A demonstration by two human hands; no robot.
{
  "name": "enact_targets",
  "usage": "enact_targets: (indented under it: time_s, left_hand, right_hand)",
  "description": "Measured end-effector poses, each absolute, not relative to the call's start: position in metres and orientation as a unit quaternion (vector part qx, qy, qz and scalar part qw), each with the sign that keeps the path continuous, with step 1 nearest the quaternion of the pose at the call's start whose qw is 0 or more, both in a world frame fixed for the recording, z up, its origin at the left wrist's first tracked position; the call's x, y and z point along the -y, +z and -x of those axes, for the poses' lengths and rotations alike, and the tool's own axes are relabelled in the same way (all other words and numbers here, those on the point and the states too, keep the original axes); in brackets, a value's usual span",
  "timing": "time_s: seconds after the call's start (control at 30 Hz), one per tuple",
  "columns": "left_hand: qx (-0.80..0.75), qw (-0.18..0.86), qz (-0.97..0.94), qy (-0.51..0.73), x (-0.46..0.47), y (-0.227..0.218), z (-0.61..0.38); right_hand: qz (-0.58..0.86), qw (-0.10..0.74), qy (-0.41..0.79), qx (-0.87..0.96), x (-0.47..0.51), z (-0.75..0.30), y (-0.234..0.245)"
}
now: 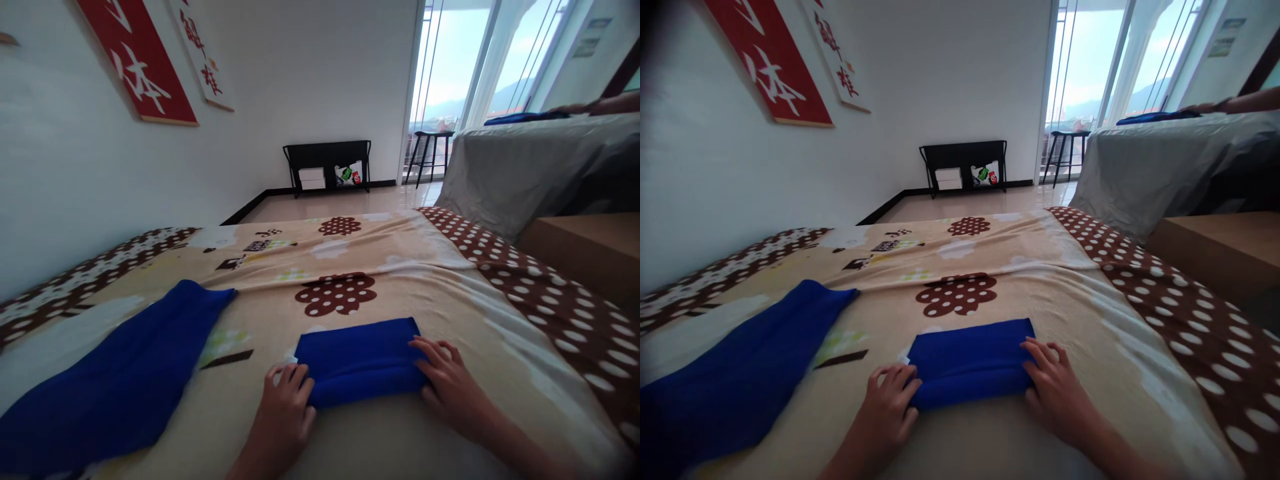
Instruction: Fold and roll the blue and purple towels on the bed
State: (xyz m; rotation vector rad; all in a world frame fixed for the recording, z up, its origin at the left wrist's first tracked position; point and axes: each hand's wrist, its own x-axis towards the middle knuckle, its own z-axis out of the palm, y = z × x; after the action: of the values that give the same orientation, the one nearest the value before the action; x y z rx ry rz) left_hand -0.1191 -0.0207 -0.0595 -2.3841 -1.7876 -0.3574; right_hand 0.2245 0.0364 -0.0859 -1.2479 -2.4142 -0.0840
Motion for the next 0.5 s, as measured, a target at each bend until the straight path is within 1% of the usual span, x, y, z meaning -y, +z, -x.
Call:
enact_targets:
  time_s: [0.07, 0.13, 0.2, 0.27, 0.33, 0.43, 0.5]
  left_hand:
    - [0.621, 0.062, 0.776, -0.091, 0.023, -0.056, 0.109]
    - [0.613, 0.075, 0.783, -0.075, 0.023, -0.056, 0.091]
    - [0.551, 0.066, 0.829, -0.074, 0.022, -0.060, 0.070]
    - [0.485, 0.035, 0.871, -0.070, 0.022, -0.066, 0.059]
    - [0.467, 0.019, 0.882, -0.062, 0.023, -0.071, 0.066]
    - [0.503, 0.018, 0.862, -0.064, 0.023, -0.075, 0.101]
    - [0.528, 0.008, 0.846, -0.067, 0.020, -0.072, 0.121]
  right_hand:
    - [0.460, 0.190, -0.029, 0.867, -0.030, -0.217, -0.082]
    - [0.461, 0.191, -0.043, 0.866, -0.025, -0.202, -0.081]
    - [0.421, 0.189, -0.037, 0.886, -0.020, -0.184, -0.083]
    - [0.362, 0.174, -0.004, 0.916, -0.017, -0.175, -0.087]
    - [0.338, 0.150, 0.036, 0.928, -0.016, -0.181, -0.092]
    - [0.381, 0.123, 0.084, 0.913, -0.020, -0.210, -0.092]
    - [0.408, 0.115, 0.117, 0.898, -0.025, -0.224, -0.084]
